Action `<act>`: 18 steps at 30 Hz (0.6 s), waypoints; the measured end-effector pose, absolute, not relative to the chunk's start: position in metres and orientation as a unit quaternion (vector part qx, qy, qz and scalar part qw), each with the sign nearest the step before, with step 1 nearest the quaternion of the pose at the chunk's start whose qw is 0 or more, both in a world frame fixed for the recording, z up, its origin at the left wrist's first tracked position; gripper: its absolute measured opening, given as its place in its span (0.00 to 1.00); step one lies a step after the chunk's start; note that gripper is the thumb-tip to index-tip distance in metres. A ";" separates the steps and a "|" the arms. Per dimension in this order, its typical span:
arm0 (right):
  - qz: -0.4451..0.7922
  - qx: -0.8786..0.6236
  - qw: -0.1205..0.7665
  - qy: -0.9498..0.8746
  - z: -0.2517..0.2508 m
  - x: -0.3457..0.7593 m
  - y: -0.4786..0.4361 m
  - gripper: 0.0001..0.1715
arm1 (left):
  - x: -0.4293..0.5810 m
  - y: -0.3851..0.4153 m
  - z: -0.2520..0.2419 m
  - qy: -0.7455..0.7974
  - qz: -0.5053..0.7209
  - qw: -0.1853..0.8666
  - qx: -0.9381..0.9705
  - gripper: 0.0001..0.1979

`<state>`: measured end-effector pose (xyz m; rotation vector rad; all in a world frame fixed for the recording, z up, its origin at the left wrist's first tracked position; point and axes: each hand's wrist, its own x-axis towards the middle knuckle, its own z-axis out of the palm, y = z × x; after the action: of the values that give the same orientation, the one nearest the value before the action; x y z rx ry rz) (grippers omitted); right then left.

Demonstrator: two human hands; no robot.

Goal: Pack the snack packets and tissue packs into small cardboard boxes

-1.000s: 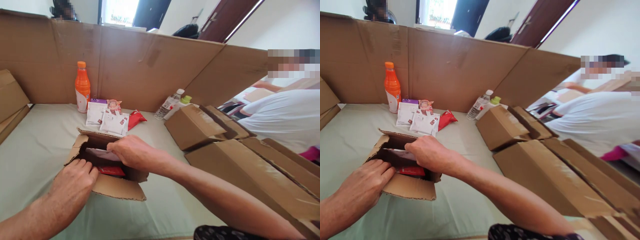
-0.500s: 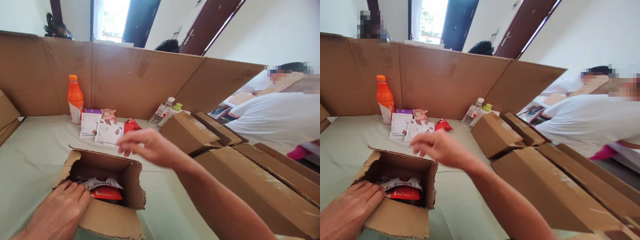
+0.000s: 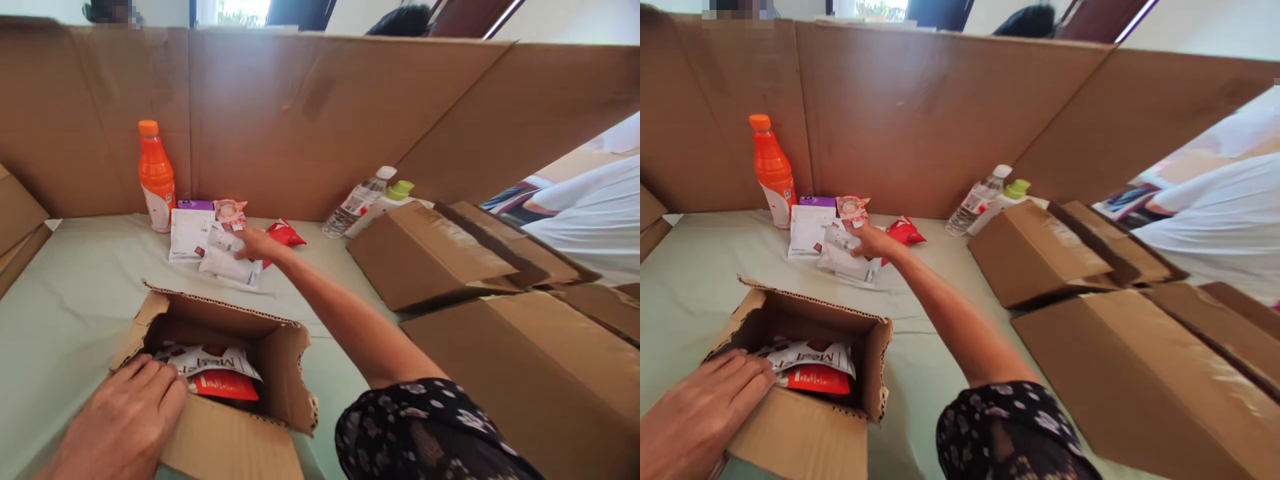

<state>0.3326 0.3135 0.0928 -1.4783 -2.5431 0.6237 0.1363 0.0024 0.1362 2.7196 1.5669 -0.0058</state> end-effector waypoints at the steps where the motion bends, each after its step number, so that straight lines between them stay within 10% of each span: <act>1: 0.226 -0.476 0.084 -0.846 0.100 0.342 0.307 0.12 | 0.137 0.004 0.137 0.503 -0.006 0.004 0.864 0.24; 10: 0.157 -0.330 0.550 -0.751 0.212 0.420 0.160 0.07 | 0.145 0.011 0.146 0.535 -0.082 0.079 0.837 0.25; 18: -0.100 -0.163 0.215 -0.958 0.196 0.377 0.100 0.14 | 0.147 0.013 0.153 0.555 -0.099 0.108 0.819 0.21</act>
<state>0.3772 0.0999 0.1956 -0.4524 -2.6559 -0.2770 0.1469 0.0133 0.1525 2.4096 1.6325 -0.2913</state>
